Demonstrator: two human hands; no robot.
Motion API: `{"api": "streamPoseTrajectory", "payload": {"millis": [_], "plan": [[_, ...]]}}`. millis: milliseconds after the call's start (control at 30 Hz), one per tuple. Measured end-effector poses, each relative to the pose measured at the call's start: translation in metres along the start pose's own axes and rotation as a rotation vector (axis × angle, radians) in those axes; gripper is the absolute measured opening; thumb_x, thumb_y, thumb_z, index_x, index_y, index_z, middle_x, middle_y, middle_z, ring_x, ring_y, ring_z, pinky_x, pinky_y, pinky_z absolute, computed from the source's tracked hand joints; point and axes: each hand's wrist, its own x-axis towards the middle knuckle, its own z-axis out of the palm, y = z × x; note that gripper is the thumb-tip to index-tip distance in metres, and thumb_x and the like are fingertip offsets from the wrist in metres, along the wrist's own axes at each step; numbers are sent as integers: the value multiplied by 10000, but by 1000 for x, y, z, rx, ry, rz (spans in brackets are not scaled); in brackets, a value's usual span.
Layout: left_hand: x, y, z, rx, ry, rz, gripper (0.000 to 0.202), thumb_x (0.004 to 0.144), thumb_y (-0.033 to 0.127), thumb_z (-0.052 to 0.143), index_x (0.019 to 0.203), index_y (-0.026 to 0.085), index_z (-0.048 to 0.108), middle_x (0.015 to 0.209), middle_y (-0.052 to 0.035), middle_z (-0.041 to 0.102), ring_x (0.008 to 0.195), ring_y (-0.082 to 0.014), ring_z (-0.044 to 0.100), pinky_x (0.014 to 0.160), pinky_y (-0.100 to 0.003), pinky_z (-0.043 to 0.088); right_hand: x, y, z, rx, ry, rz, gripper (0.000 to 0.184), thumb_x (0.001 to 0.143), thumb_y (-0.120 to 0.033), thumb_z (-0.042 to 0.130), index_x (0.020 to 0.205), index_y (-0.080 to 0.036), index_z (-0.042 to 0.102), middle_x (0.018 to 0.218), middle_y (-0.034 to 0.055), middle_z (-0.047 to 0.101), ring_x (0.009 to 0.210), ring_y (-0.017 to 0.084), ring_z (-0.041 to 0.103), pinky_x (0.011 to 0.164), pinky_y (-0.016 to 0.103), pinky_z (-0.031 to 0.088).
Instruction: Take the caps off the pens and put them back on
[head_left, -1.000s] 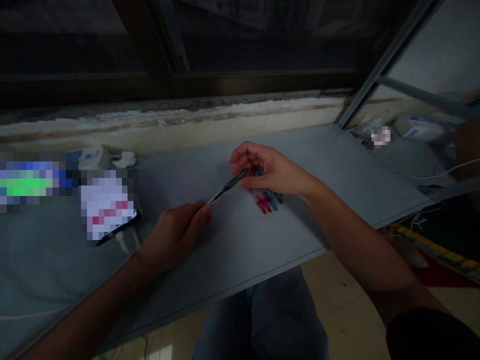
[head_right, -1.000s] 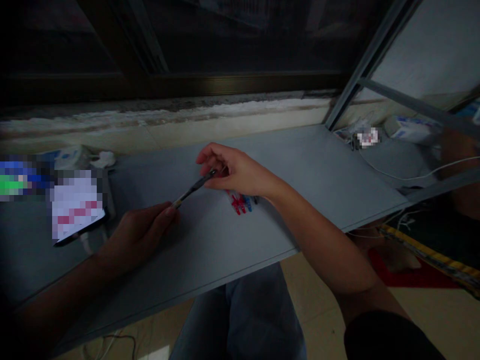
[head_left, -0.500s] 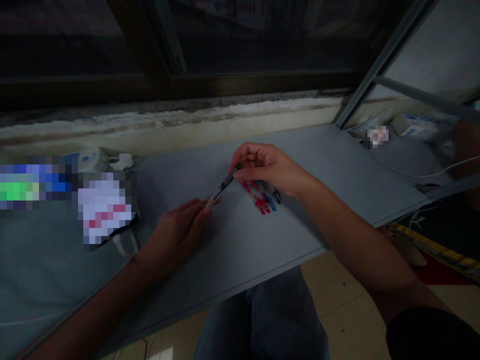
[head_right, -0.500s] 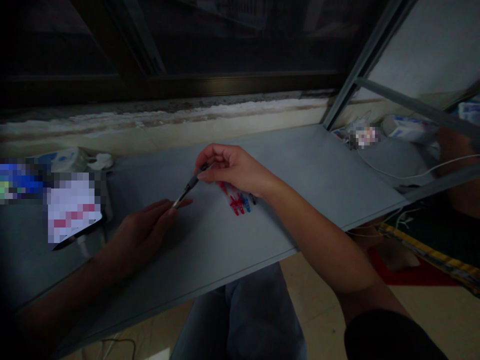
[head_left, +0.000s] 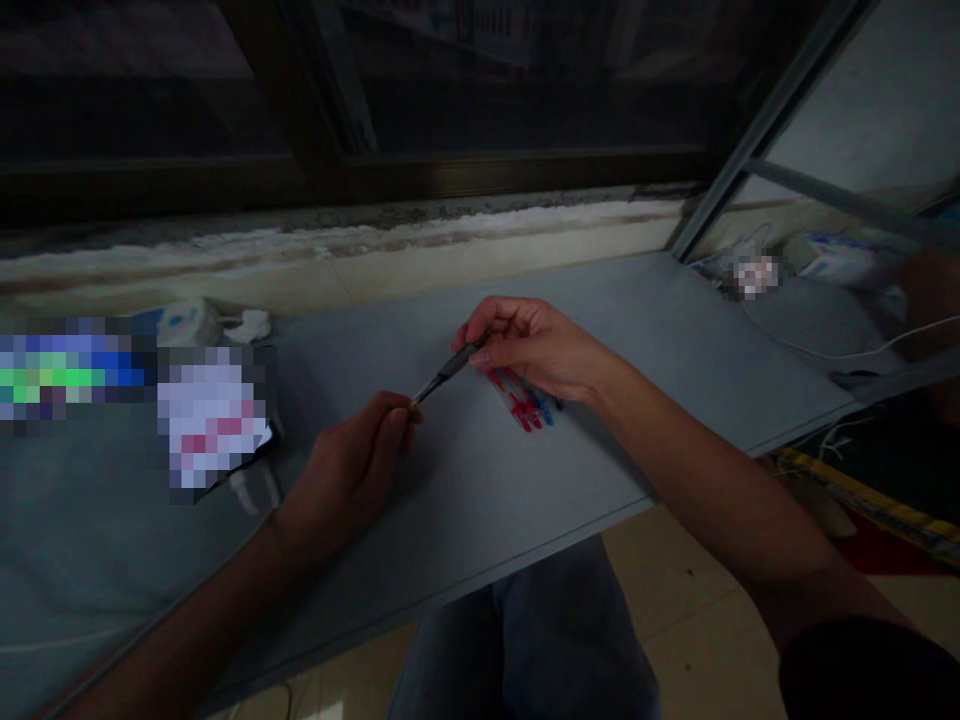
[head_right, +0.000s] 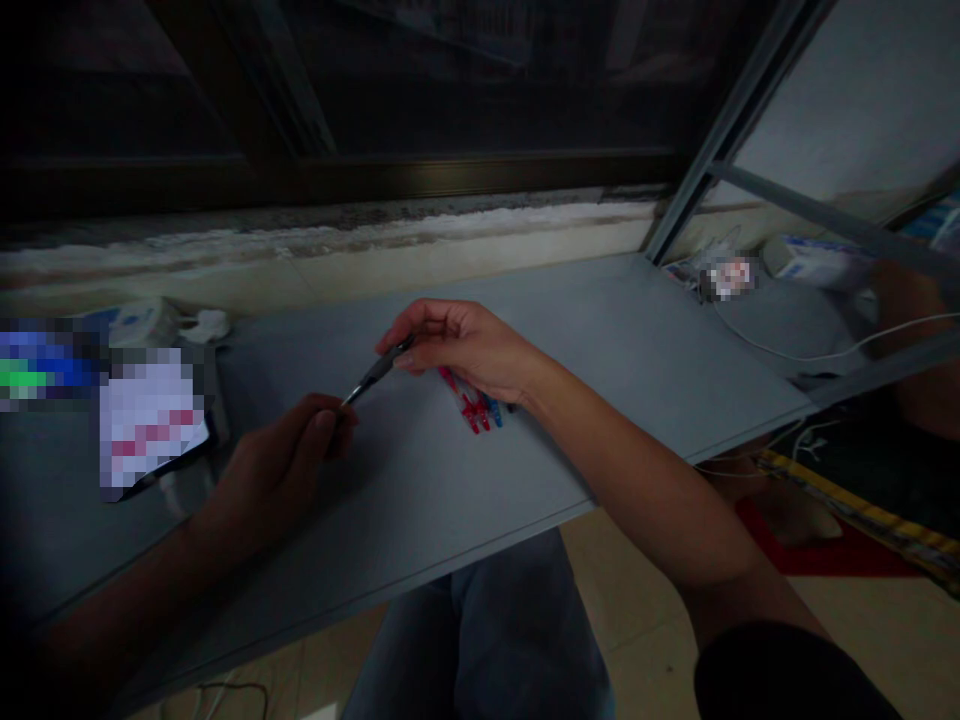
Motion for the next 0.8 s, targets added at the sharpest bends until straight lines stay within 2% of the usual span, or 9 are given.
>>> {"api": "streamPoseTrajectory", "payload": {"millis": [300,533,800], "plan": [[2,-1,2,-26,-22,-27,368,1074,442,341,971,204,602,681,24,601,551,-139,582,572,-255,467,1,-9,-1,19,118,-47,249,688,-139,871,873,-165,706,903,1,758,743,77,647,702,183,536],[2,-2,1,-10,-18,-61,369,1075,438,363,1032,186,629,673,36,586,531,-130,568,554,-246,448,3,-11,-2,-115,263,-122,289,690,-235,880,902,-184,689,847,-14,720,701,83,596,659,196,506],[0,-3,1,-18,-29,-93,387,1072,466,369,1053,188,637,667,32,590,531,-138,567,548,-247,447,3,-12,-5,-136,306,-115,334,702,-299,892,932,-189,677,824,-24,677,688,83,570,640,205,475]]}}
